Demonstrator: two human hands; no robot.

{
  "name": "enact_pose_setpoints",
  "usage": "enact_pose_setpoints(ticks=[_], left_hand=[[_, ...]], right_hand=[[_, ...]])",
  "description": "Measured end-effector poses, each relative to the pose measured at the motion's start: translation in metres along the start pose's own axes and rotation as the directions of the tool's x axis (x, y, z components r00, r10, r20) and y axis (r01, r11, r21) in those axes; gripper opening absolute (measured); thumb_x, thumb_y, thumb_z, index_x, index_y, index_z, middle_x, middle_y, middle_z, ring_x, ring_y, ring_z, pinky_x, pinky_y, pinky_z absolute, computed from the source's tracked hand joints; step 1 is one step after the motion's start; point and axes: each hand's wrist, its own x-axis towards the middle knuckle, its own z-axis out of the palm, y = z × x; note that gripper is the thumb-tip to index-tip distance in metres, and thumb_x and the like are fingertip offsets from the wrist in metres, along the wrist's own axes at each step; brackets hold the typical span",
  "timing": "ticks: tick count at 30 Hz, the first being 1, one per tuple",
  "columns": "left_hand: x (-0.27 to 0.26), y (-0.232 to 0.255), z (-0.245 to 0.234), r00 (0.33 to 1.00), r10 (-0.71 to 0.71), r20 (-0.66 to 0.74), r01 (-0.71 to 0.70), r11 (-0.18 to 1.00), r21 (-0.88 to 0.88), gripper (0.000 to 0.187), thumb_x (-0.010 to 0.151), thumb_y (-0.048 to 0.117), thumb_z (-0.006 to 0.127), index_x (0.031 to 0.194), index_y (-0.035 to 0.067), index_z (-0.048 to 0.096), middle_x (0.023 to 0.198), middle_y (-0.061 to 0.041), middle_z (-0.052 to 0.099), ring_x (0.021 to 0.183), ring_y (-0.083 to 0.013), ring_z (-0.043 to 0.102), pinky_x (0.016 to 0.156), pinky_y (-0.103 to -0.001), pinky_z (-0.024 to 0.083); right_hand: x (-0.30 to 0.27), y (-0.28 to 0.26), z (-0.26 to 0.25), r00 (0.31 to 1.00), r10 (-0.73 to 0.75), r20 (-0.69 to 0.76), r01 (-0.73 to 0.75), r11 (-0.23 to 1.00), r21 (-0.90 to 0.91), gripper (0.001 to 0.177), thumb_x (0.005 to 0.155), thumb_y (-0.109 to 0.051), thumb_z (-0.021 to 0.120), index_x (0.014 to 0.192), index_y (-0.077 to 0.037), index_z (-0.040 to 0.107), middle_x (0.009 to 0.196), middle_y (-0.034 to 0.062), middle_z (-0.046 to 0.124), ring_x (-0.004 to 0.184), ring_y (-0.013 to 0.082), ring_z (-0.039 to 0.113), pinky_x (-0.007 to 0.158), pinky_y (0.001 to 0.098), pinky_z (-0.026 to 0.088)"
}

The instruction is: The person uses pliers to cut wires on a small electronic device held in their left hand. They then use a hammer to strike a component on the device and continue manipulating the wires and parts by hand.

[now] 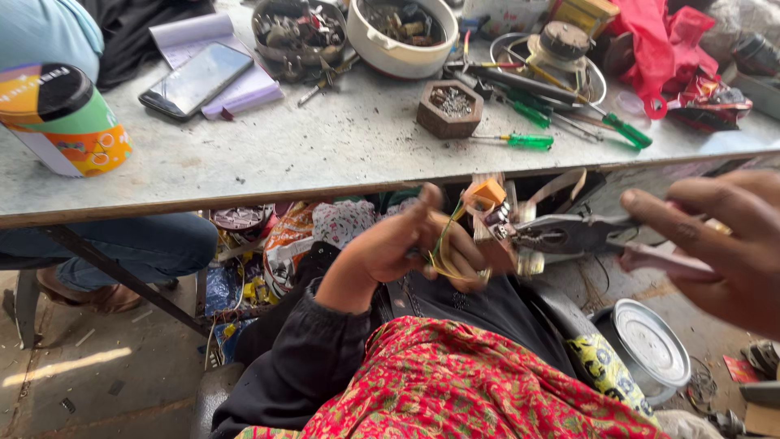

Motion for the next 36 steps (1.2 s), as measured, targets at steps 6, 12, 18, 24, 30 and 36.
enact_pose_setpoints(ticks=[6, 12, 18, 24, 30, 36], left_hand=[[0.009, 0.013, 0.007, 0.977, 0.201, -0.067, -0.163, 0.915, 0.368, 0.100, 0.086, 0.062, 0.072, 0.155, 0.006, 0.025, 0.147, -0.018, 0.051, 0.120, -0.0300, 0.062, 0.097, -0.041, 0.056], [0.026, -0.003, 0.010, 0.958, 0.140, -0.249, -0.224, 0.909, -0.352, 0.091, 0.096, 0.046, 0.072, 0.162, 0.004, 0.025, 0.148, -0.021, 0.049, 0.130, -0.0335, 0.054, 0.101, -0.047, 0.053], [0.029, -0.012, -0.005, 0.907, 0.306, -0.291, -0.238, 0.940, 0.245, 0.091, 0.092, 0.029, 0.080, 0.165, 0.005, 0.032, 0.154, -0.020, 0.049, 0.139, -0.0291, 0.049, 0.115, -0.042, 0.044], [0.035, -0.025, 0.046, 0.826, 0.558, -0.083, -0.258, 0.504, 0.824, 0.120, 0.077, 0.021, 0.094, 0.165, 0.008, 0.013, 0.163, -0.019, 0.040, 0.149, -0.0289, 0.046, 0.123, -0.045, 0.038], [0.043, -0.045, 0.057, 0.793, 0.608, -0.043, -0.464, 0.648, 0.604, 0.122, 0.086, 0.026, 0.093, 0.172, 0.012, 0.007, 0.168, -0.019, 0.035, 0.159, -0.0284, 0.037, 0.129, -0.043, 0.036], [0.045, -0.067, 0.063, 0.617, 0.787, 0.004, -0.602, 0.469, 0.646, 0.123, 0.087, 0.038, 0.091, 0.170, 0.011, 0.003, 0.180, -0.014, 0.007, 0.161, -0.0243, 0.031, 0.134, -0.039, 0.031]], right_hand=[[-0.004, -0.028, 0.006, 0.992, 0.112, 0.061, -0.118, 0.987, 0.109, 0.069, 0.062, -0.025, 0.082, 0.130, -0.020, 0.069, 0.111, 0.0032, 0.070, 0.093, 0.0275, 0.068, 0.084, 0.0442, 0.053], [-0.014, -0.032, 0.013, 0.976, 0.202, 0.087, -0.214, 0.964, 0.160, 0.071, 0.067, -0.026, 0.083, 0.135, -0.017, 0.067, 0.113, 0.0048, 0.071, 0.096, 0.0270, 0.067, 0.087, 0.0438, 0.053], [-0.024, -0.027, 0.005, 0.932, 0.345, 0.106, -0.360, 0.914, 0.186, 0.076, 0.063, -0.020, 0.083, 0.137, -0.021, 0.065, 0.115, 0.0061, 0.070, 0.103, 0.0273, 0.067, 0.088, 0.0423, 0.053], [-0.020, -0.034, 0.004, 0.865, 0.462, 0.196, -0.502, 0.795, 0.341, 0.080, 0.061, -0.011, 0.079, 0.138, -0.022, 0.062, 0.117, 0.0073, 0.069, 0.106, 0.0273, 0.068, 0.092, 0.0406, 0.052], [-0.015, -0.040, 0.006, 0.811, 0.495, 0.312, -0.583, 0.645, 0.494, 0.083, 0.062, -0.006, 0.076, 0.141, -0.023, 0.059, 0.117, 0.0073, 0.069, 0.109, 0.0239, 0.070, 0.095, 0.0373, 0.053], [-0.012, -0.040, 0.003, 0.848, 0.478, 0.229, -0.529, 0.730, 0.433, 0.083, 0.060, -0.007, 0.077, 0.139, -0.022, 0.060, 0.114, 0.0067, 0.070, 0.104, 0.0243, 0.069, 0.092, 0.0387, 0.052]])
